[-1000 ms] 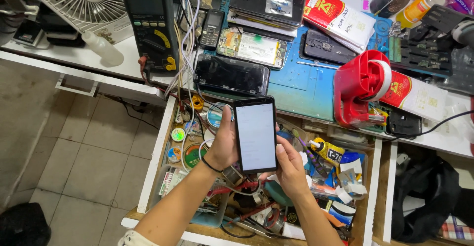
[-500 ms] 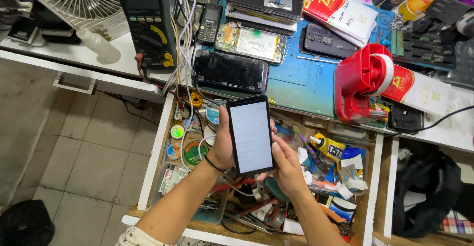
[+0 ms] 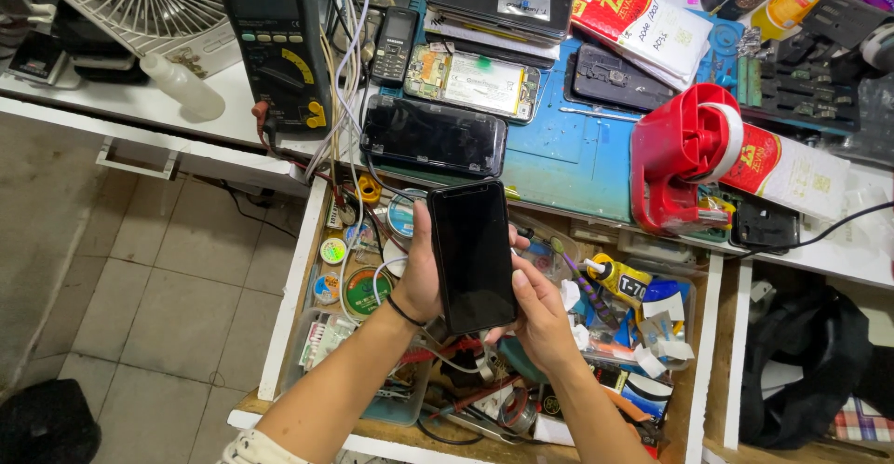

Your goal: The person writes on a notepad with a pen while referencing a mobile phone on a cluttered workbench, then picks up the phone.

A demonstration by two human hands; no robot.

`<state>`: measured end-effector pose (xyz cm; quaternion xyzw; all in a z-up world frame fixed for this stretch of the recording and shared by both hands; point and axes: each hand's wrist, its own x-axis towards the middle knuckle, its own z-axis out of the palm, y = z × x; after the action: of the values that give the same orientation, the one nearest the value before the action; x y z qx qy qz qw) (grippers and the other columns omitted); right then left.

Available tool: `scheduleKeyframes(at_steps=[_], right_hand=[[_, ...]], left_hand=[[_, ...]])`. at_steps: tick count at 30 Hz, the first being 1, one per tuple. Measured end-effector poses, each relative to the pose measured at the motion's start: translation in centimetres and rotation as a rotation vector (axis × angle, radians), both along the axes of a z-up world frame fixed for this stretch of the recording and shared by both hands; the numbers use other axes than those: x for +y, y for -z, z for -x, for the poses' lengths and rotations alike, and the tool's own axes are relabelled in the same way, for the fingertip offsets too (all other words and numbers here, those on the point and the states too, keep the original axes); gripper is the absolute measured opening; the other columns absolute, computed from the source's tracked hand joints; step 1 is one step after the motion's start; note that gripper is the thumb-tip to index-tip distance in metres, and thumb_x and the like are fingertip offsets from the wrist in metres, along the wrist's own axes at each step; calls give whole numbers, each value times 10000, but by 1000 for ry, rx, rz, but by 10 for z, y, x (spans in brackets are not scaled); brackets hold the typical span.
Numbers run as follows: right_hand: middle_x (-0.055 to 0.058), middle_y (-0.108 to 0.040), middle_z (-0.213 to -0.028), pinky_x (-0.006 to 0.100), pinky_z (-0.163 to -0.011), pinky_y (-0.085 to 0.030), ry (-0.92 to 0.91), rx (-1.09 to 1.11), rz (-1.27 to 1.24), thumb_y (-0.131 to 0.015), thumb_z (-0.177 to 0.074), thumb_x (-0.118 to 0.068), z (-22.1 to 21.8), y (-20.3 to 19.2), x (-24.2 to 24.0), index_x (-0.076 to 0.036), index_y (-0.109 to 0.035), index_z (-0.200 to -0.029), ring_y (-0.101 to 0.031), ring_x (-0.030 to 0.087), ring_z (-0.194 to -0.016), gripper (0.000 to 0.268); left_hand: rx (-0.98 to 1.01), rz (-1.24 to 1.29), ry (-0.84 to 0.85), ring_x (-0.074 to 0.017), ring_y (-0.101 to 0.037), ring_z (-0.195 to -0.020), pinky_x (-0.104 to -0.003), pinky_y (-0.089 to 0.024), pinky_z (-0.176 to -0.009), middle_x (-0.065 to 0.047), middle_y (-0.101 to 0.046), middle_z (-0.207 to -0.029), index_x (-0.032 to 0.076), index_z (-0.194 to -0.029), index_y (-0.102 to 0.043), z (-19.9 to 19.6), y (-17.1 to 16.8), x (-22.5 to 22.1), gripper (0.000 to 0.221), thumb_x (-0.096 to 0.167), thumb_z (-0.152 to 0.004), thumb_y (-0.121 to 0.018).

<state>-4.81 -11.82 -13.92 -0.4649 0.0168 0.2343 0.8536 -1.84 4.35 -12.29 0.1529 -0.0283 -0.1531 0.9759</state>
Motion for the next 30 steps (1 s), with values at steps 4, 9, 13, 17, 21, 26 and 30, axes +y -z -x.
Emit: scheduleKeyframes(at_steps=[4, 9, 13, 17, 21, 26, 30], right_hand=[[296, -762, -970, 406, -430, -676, 4, 20, -7, -470, -1044, -216, 3, 2, 1, 24, -502, -1431, -780, 344, -642, 457], [336, -758, -941, 417, -411, -670, 34, -30, -4, -474, -1044, -224, 1, 8, -4, 35, -517, -1420, -775, 354, -607, 458], [298, -765, -949, 391, -427, -677, 90, -51, -5, -466, -1052, -232, -6, 9, -10, 11, -508, -1431, -781, 328, -634, 453], [289, -746, -1052, 404, -489, -692, 215, -113, -10, -433, -1074, -218, -17, 26, -25, -19, -471, -1468, -785, 337, -739, 443], [281, -739, -1083, 402, -513, -694, 246, -122, -24, -418, -1085, -214, -21, 34, -34, -41, -455, -1477, -785, 334, -772, 430], [298, -721, -1113, 407, -513, -699, 240, -119, -65, -410, -1091, -205, -21, 26, -29, -23, -419, -1492, -783, 353, -786, 441], [316, -708, -1123, 423, -508, -700, 239, -126, -80, -405, -1090, -205, -21, 25, -29, -17, -406, -1497, -780, 374, -790, 448]], left_hand=[[-53, -72, -34, -286, -692, -1036, -427, -551, -995, -187, -635, -1092, 153, -1565, -368, -1, -12, 2, 923, 812, -935, -226], [-101, -97, -24, -327, -652, -1132, -455, -500, -1056, -260, -625, -1171, 236, -1617, -257, -2, -9, 4, 882, 800, -943, -178], [-36, -23, 23, -299, -630, -1216, -457, -494, -1072, -246, -614, -1341, 168, -1583, -379, 4, -6, -6, 924, 821, -946, -239], [-148, -297, -33, -304, -435, -1408, -519, -349, -1185, -202, -407, -1565, 157, -1643, -146, 2, 19, -6, 960, 800, -936, -233], [-224, -401, 17, -363, -429, -1404, -538, -382, -1154, -251, -383, -1565, 115, -1644, -96, 3, 20, -4, 894, 682, -987, -309], [-251, -463, 22, -369, -446, -1384, -546, -390, -1148, -255, -386, -1559, 98, -1642, -67, 0, 11, -1, 854, 463, -964, -436], [-225, -480, 21, -305, -498, -1329, -475, -451, -1118, -223, -452, -1510, 88, -1642, -89, -1, 17, -3, 904, 190, -852, -517]])
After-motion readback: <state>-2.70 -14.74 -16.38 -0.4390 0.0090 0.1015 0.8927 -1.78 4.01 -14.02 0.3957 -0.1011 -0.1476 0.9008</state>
